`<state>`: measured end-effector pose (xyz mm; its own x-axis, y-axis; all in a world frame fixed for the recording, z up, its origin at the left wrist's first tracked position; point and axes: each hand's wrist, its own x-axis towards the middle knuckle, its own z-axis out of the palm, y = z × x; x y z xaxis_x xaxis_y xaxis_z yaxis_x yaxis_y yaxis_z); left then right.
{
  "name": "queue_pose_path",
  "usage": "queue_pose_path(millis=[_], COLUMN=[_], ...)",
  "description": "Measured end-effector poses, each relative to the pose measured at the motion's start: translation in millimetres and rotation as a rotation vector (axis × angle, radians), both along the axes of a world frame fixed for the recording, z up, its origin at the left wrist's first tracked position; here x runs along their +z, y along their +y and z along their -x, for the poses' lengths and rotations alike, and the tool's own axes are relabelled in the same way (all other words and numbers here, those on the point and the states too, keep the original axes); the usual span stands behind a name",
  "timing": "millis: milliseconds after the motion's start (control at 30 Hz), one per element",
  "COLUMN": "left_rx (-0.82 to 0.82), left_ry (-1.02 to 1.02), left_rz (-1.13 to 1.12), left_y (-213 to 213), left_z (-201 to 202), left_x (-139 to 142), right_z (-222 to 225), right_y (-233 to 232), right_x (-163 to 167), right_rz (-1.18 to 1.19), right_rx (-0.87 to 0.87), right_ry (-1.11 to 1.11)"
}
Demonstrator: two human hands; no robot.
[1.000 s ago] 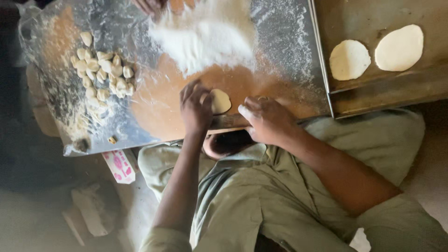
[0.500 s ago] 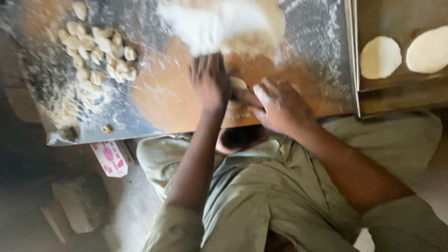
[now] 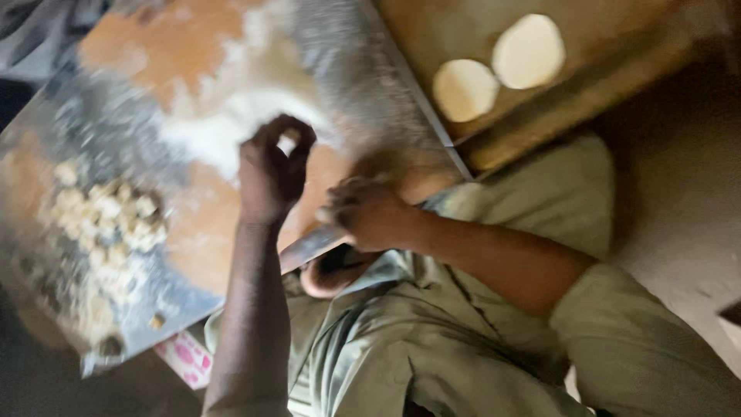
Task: The person sits on the floor and repeatedly rolls small dough balls into flat discs using a rolling pin on a floured wooden board. Each flattened disc is placed on a nearby metal tray. Another person works alongside at the same table.
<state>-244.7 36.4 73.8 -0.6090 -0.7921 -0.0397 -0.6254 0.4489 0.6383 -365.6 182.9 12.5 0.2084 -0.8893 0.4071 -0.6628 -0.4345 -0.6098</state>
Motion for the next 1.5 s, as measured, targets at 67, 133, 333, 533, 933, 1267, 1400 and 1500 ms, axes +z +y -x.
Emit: queue_pose_path(millis=[67, 133, 333, 533, 933, 1267, 1400, 1500], left_rx=[-0.255, -0.442, -0.816, -0.616, 0.861, 0.648, 0.463, 0.271], left_ry=[0.406, 0.591, -0.24, 0.056, -0.353, -0.018, -0.004, -0.104], left_rz=[0.237, 0.429, 0.338, 0.235, 0.305, 0.452, 0.557, 0.486], left_y=[8.4, 24.9, 107.7, 71.3, -92.3, 17.2, 35.0, 62.3], left_z=[67.1, 146.5, 296.9, 155.9, -287.8, -277.9, -263.7, -233.8], left_x=[12.9, 16.0, -19.1, -35.3, -63.0, -94.7, -69.3, -74.1], right_z=[3.6, 8.3, 14.8, 3.6, -24.3, -16.4, -5.4, 3.9], right_y=[1.3, 2.7, 5.3, -2.2, -42.9, -53.8, -63.6, -59.6], right_x=[-12.2, -22.5, -41.9, -59.2, 35.5, 19.4, 14.1, 23.9], right_rz=[-0.072, -0.173, -0.245, -0.382, -0.08, -0.24, -0.242, -0.182], right_rx=[0.006, 0.023, 0.021, 0.067, -0.181, -0.297, -0.428, -0.39], right_ry=[-0.017, -0.031, -0.086, -0.096, 0.179, 0.369, 0.113, 0.222])
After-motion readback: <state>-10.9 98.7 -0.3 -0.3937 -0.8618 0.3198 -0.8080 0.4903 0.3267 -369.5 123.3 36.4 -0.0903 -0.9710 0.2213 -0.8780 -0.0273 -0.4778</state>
